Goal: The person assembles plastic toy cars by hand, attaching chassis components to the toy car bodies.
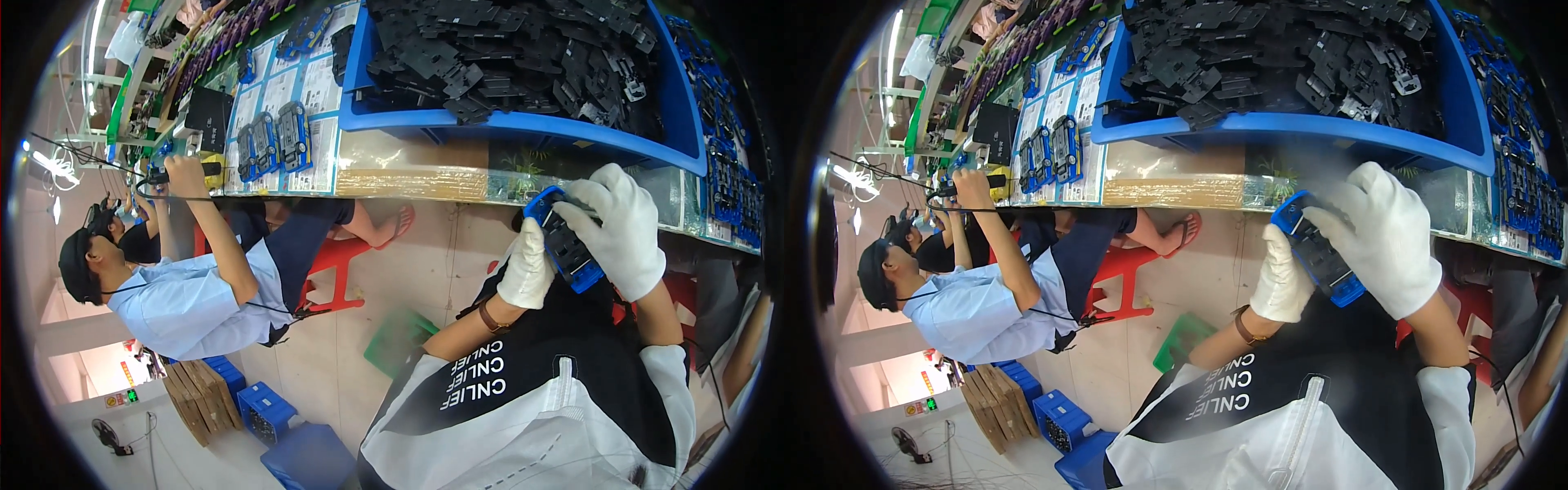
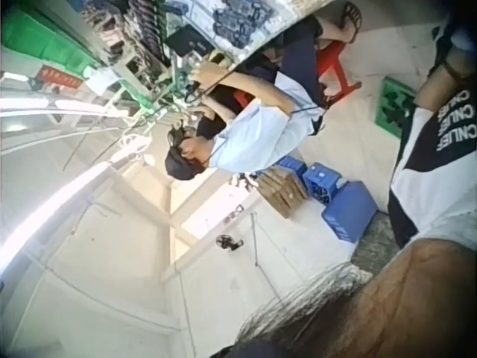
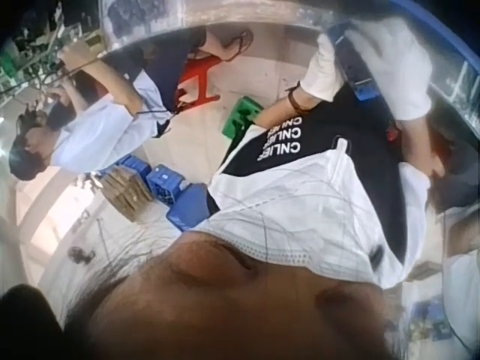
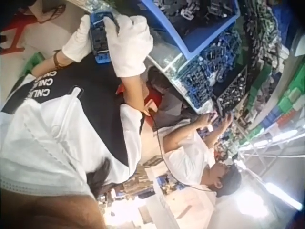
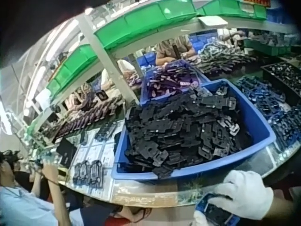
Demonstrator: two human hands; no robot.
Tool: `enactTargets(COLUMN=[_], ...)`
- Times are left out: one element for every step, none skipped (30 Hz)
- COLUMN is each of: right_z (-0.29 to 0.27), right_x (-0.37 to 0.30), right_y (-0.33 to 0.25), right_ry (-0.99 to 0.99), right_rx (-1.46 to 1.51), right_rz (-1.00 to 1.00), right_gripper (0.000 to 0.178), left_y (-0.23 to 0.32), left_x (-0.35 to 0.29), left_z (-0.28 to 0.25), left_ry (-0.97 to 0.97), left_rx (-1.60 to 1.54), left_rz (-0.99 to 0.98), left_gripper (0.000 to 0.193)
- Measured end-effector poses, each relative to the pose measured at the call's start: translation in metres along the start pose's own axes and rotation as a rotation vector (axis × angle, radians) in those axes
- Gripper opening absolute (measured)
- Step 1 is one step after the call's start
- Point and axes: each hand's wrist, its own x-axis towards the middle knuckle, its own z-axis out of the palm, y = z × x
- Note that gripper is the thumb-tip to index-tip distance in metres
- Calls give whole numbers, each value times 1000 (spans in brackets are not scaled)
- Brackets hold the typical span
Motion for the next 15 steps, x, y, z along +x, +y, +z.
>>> enactTargets(right_z=[4,7,10,12,14,16,17,18,17,16,15,14,13,14,14], right_x=[-1,-2,-3,-4,-4,-4,-5,-6,-10,-13,-16,-19,-21,-22,-23], right_y=[1,2,3,3,1,-1,-3,-3,-3,-3,-3,-2,-1,-1,0], right_ry=[-34,-41,-22,-2,-7,57,121,116,142,168,163,179,195,192,185], right_rx=[14,18,6,-6,-3,-3,-3,0,-46,-92,-94,-116,-138,-138,-156], right_rz=[14,16,-1,-17,-14,-17,-19,-19,-57,-95,-93,-94,-94,-93,-91], right_gripper=[17,17,17,17,17,17,18,18,19,21,21,22,23,23,22], left_y=[-5,-9,-12,-13,-13,-14,-14,-15,-14,-13,-11,-8,-5,-4,-5], left_x=[-1,-1,1,2,1,2,3,2,2,1,0,-1,-2,-2,-1], left_z=[-8,-13,-15,-16,-19,-21,-23,-24,-23,-21,-19,-15,-10,-7,-8], left_ry=[-79,-71,-36,-1,-26,-20,-30,-40,-39,-49,-59,-58,1,60,59], left_rx=[-109,-111,-84,-57,-82,-85,-88,-91,-97,-114,-132,-134,-139,-143,-145], left_rz=[37,36,48,59,51,49,44,40,35,13,-9,-11,-63,-114,-119], left_gripper=[79,79,77,76,72,72,71,70,70,69,69,69,70,70,70])
